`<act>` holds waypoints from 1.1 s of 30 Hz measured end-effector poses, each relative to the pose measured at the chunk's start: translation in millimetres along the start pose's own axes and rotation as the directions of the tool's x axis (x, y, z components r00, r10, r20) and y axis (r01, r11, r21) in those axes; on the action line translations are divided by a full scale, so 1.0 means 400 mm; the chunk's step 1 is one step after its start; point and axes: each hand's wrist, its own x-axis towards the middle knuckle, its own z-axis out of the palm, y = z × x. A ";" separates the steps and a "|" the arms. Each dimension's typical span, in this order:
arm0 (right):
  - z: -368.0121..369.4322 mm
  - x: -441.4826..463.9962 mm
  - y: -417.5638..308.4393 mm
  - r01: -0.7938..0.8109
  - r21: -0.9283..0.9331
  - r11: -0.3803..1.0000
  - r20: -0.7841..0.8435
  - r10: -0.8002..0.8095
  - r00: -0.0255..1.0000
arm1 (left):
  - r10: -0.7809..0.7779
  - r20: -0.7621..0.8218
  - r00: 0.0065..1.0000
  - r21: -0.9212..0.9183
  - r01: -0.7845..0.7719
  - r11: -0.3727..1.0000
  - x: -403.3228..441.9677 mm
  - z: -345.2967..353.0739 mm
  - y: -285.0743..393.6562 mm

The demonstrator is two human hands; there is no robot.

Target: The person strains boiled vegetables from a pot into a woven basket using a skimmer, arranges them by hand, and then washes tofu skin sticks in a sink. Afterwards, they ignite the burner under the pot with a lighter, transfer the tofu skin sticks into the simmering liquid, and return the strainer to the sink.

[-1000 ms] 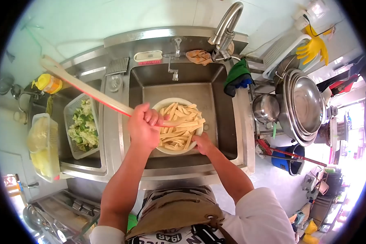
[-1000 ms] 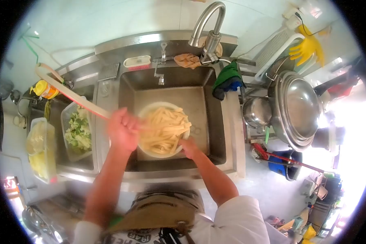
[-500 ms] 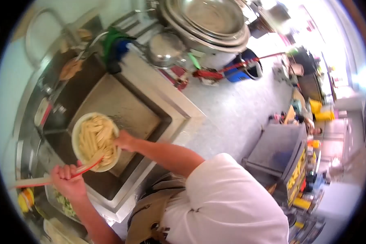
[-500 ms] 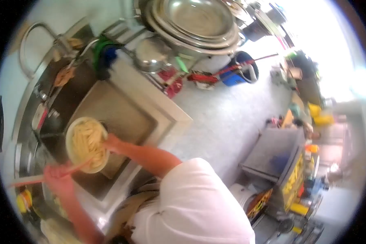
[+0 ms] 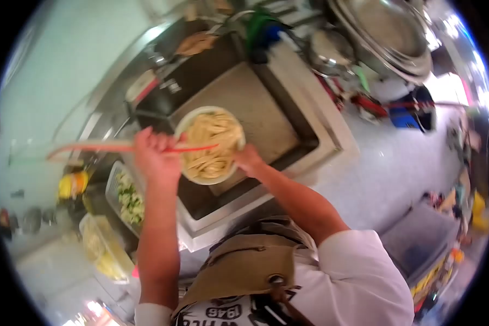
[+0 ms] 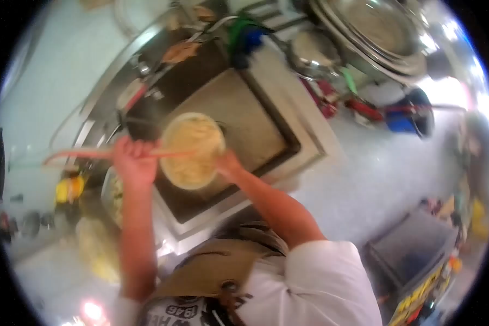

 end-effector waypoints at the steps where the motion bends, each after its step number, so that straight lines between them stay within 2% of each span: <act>1: 0.001 0.003 0.004 -0.071 -0.081 0.994 -0.048 0.067 0.997 | 0.010 -0.045 0.999 -0.035 -0.012 0.999 0.008 0.002 0.011; 2: -0.003 0.007 -0.001 -0.137 -0.161 0.977 -0.115 0.120 0.986 | 0.031 -0.075 0.997 -0.054 -0.035 0.998 0.009 -0.008 0.028; 5: -0.011 -0.014 -0.017 -0.122 -0.203 0.971 -0.149 0.093 0.984 | 0.051 -0.126 0.991 -0.111 -0.065 0.992 0.007 -0.024 0.052; 10: -0.005 -0.022 -0.033 -0.133 -0.162 0.978 -0.172 0.104 0.979 | 0.079 -0.171 0.982 -0.063 -0.091 0.994 -0.032 -0.092 0.077; 14: -0.027 -0.008 -0.033 -0.123 -0.137 0.983 -0.127 0.106 0.986 | 0.078 -0.307 0.948 -0.033 -0.093 0.995 -0.076 -0.148 0.098; 20: -0.007 0.019 -0.051 -0.104 -0.040 0.994 -0.110 0.100 0.989 | 0.004 -0.205 0.979 -0.090 -0.023 0.996 -0.161 -0.111 0.074; 22: 0.022 0.002 -0.073 -0.107 -0.003 0.994 -0.092 0.106 0.990 | 0.020 -0.215 0.976 -0.075 -0.037 0.997 -0.158 -0.097 0.061; 25: 0.032 0.011 -0.064 -0.152 -0.095 0.984 -0.169 0.135 0.976 | 0.022 -0.214 0.977 -0.096 -0.044 0.994 -0.140 -0.097 0.062; 28: 0.040 0.001 -0.062 -0.151 -0.144 0.978 -0.171 0.125 0.977 | 0.020 -0.162 0.987 -0.140 -0.043 0.989 -0.125 -0.056 0.066; 33: 0.037 -0.002 -0.035 -0.202 -0.327 0.923 -0.070 0.189 0.979 | 0.050 -0.135 0.990 -0.174 -0.073 0.982 -0.061 0.025 0.061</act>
